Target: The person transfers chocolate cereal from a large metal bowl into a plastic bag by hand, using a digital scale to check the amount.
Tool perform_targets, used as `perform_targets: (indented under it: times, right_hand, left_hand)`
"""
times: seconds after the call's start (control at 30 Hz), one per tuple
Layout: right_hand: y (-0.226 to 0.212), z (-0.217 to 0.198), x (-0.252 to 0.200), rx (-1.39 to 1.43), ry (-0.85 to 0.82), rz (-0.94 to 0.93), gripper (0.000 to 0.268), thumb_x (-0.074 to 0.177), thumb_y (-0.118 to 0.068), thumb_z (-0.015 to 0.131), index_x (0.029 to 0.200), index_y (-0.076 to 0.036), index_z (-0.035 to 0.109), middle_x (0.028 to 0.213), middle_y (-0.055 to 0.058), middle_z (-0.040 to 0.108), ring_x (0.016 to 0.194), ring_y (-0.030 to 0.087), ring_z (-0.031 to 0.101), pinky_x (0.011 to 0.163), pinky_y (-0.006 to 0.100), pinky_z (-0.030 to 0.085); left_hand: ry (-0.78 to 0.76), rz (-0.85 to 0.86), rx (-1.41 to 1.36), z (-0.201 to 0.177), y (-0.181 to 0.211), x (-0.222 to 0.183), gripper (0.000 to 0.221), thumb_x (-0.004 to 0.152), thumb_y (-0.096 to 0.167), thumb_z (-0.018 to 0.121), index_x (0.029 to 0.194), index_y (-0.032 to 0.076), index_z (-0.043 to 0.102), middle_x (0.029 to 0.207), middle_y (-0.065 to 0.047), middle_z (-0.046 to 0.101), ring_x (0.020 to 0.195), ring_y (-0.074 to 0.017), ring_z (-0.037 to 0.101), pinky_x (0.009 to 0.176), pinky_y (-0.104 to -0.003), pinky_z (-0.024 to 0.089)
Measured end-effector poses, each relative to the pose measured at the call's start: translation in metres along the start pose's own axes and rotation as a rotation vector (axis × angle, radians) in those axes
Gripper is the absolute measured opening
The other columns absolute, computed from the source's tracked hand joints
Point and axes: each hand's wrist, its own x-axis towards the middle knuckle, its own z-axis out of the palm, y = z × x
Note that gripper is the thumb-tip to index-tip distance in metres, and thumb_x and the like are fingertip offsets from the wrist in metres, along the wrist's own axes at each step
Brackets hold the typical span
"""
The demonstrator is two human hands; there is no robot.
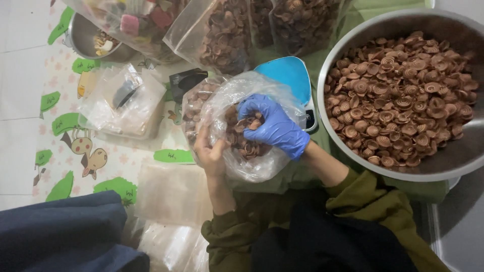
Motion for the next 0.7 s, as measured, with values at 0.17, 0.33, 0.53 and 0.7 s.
perform_targets:
  times: [0.17,0.33,0.53,0.7]
  right_hand:
    - [-0.006,0.000,-0.005,0.113,0.026,0.049,0.034,0.064,-0.006,0.083,0.097,-0.011,0.074,0.098,0.010,0.071,0.096,0.022,0.068,0.093,0.037,0.055]
    - [-0.010,-0.004,-0.003,0.254,0.113,0.148,0.035,0.066,-0.004,0.085,0.098,-0.013,0.073,0.096,-0.001,0.074,0.095,0.010,0.066,0.093,0.030,0.055]
    - [0.017,0.020,-0.007,0.270,0.152,0.192,0.029,0.068,0.000,0.073,0.095,-0.010,0.073,0.086,0.003,0.071,0.085,0.013,0.066,0.082,0.025,0.056]
    - [-0.029,-0.002,-0.014,0.239,0.179,0.086,0.037,0.063,-0.003,0.082,0.098,-0.010,0.072,0.090,0.006,0.073,0.089,0.015,0.066,0.082,0.032,0.058]
  left_hand:
    - [-0.011,-0.018,-0.005,0.002,0.015,-0.003,0.089,0.050,0.005,0.062,0.138,-0.002,0.061,0.132,-0.020,0.060,0.131,-0.0252,0.052,0.120,-0.040,0.031]
    - [-0.012,0.003,-0.009,-0.001,0.001,-0.001,0.090,0.050,0.004,0.064,0.140,-0.001,0.061,0.133,-0.020,0.058,0.132,-0.0246,0.050,0.119,-0.040,0.032]
    - [-0.015,0.007,-0.008,0.003,0.007,0.001,0.090,0.050,0.005,0.065,0.140,0.001,0.061,0.136,-0.020,0.059,0.135,-0.0259,0.052,0.120,-0.038,0.033]
    - [-0.002,0.006,-0.036,0.006,0.013,0.002,0.088,0.050,0.001,0.065,0.138,-0.002,0.061,0.135,-0.024,0.059,0.132,-0.0291,0.053,0.116,-0.039,0.037]
